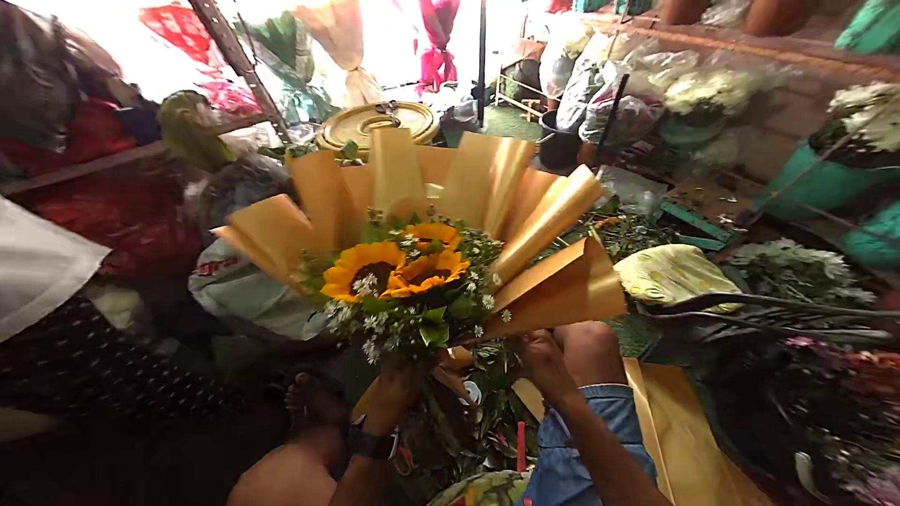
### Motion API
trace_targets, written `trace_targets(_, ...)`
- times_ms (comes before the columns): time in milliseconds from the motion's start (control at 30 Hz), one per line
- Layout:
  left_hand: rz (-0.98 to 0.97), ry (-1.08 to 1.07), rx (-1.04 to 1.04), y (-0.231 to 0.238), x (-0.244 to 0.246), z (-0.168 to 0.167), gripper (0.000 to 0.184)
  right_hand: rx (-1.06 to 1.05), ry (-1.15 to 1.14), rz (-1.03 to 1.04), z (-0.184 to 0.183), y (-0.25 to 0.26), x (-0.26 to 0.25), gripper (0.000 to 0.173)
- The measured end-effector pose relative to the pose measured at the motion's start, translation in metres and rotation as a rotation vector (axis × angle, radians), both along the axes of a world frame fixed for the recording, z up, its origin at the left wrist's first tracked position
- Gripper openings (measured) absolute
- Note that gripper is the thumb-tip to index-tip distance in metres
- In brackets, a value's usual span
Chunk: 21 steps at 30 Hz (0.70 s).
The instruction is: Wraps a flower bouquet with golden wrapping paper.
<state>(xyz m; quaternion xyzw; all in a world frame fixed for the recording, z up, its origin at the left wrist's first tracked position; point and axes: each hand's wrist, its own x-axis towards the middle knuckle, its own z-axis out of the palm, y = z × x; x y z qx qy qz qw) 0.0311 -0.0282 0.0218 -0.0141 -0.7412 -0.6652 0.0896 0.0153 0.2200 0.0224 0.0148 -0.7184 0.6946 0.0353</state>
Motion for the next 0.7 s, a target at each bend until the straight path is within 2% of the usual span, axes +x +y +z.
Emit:
trace_targets(33, 0.024, -0.025, -0.083, -0.002, 0.004, 0.002, 0.065, -0.186, -0.034, -0.075, 0.006, 0.017, 0.002, 0.038)
trace_targets(100, 0.065, -0.081, -0.283, -0.004, 0.011, 0.005, 0.056, -0.441, -0.079, -0.118, 0.021, 0.053, 0.003, 0.072)
trace_targets(133, 0.092, -0.114, -0.370, -0.003, 0.013, 0.005, 0.056, -0.454, -0.080, -0.097, 0.030, 0.068, 0.005, 0.088)
trace_targets(167, 0.117, -0.146, -0.439, -0.002, 0.013, 0.005, 0.056, -0.371, -0.080, -0.054, 0.042, 0.079, 0.008, 0.099)
trace_targets(233, 0.142, -0.184, -0.511, -0.001, 0.012, 0.000, 0.058, -0.200, -0.064, 0.035, 0.059, 0.090, 0.015, 0.108)
trace_targets(267, 0.148, -0.205, -0.527, -0.002, 0.011, -0.006, 0.057, -0.153, -0.054, 0.073, 0.066, 0.095, 0.018, 0.103)
trace_targets(300, 0.146, -0.244, -0.545, -0.004, 0.010, -0.010, 0.057, -0.132, -0.050, 0.104, 0.071, 0.099, 0.019, 0.090)
trace_targets(400, 0.123, -0.276, -0.626, -0.005, 0.016, -0.013, 0.057, -0.097, -0.029, 0.072, 0.085, 0.106, 0.013, 0.034)
trace_targets(467, 0.124, -0.295, -0.613, -0.003, 0.019, -0.010, 0.058, -0.066, 0.044, 0.022, 0.089, 0.109, 0.008, 0.015)
trace_targets(533, 0.127, -0.280, -0.583, -0.002, 0.020, -0.011, 0.058, -0.007, 0.129, -0.006, 0.091, 0.114, 0.002, 0.007)
trace_targets(633, 0.174, -0.044, -0.416, -0.003, 0.017, -0.031, 0.065, 0.146, 0.200, -0.030, 0.100, 0.115, -0.002, 0.010)
trace_targets(700, 0.172, 0.016, -0.315, -0.006, 0.012, -0.047, 0.074, 0.251, 0.196, -0.048, 0.110, 0.109, -0.006, 0.012)
